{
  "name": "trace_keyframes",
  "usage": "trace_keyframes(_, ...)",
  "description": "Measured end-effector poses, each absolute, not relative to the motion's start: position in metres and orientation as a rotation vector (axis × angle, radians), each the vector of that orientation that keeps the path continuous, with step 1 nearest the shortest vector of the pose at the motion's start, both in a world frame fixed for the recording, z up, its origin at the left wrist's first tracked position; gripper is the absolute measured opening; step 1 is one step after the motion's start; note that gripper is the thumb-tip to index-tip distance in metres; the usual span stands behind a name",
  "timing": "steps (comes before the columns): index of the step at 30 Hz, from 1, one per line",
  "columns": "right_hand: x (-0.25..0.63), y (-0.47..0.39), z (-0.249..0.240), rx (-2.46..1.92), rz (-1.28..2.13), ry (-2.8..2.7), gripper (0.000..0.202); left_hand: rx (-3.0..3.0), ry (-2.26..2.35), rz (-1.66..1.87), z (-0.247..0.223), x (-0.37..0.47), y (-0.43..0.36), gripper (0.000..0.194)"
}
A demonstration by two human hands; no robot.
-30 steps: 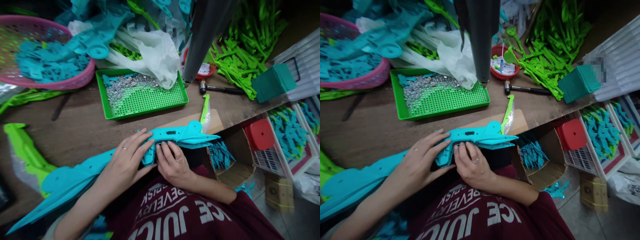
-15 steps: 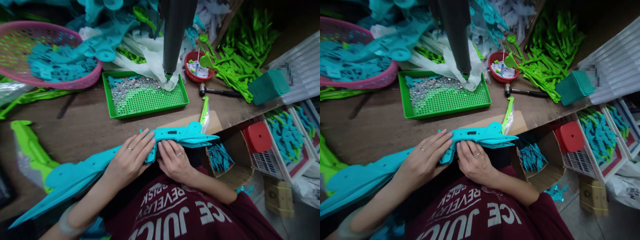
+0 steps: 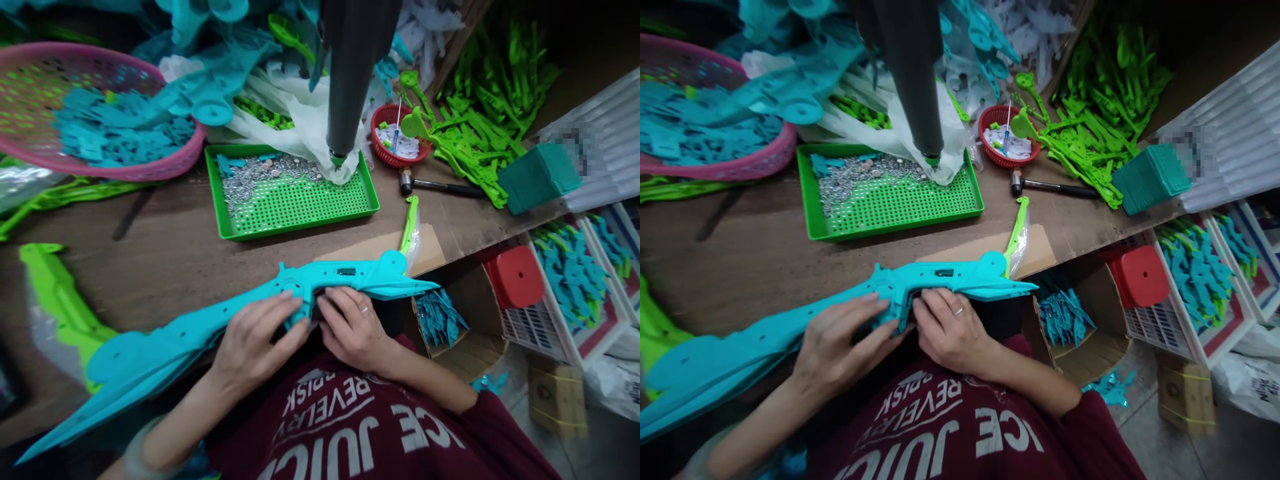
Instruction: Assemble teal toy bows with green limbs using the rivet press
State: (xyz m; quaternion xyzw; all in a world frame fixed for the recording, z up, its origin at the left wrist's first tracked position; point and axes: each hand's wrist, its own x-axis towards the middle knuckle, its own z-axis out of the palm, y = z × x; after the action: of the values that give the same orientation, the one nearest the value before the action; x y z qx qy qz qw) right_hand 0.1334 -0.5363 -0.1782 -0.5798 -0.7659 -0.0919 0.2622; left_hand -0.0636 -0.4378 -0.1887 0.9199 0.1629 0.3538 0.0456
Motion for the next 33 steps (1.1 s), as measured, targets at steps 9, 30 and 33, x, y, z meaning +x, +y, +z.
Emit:
trace_keyframes(9,0.192,-0.495,-0.111,-1.815,-0.203,-2.58,0.045,2.898,0.472,1.072,-0.19,-0.051,-0.493,0.023)
trace_keyframes(30,0.194,-0.478,-0.129,-1.311,-0.138,-2.491,0.021,2.86,0.905,0.965,-0.192,-0.025,-0.487,0.039)
trace_keyframes(33,0.186,-0.476,-0.14,-1.328,-0.142,-2.515,0.023,2.84,0.962,0.943,-0.192,-0.023,-0.486,0.038)
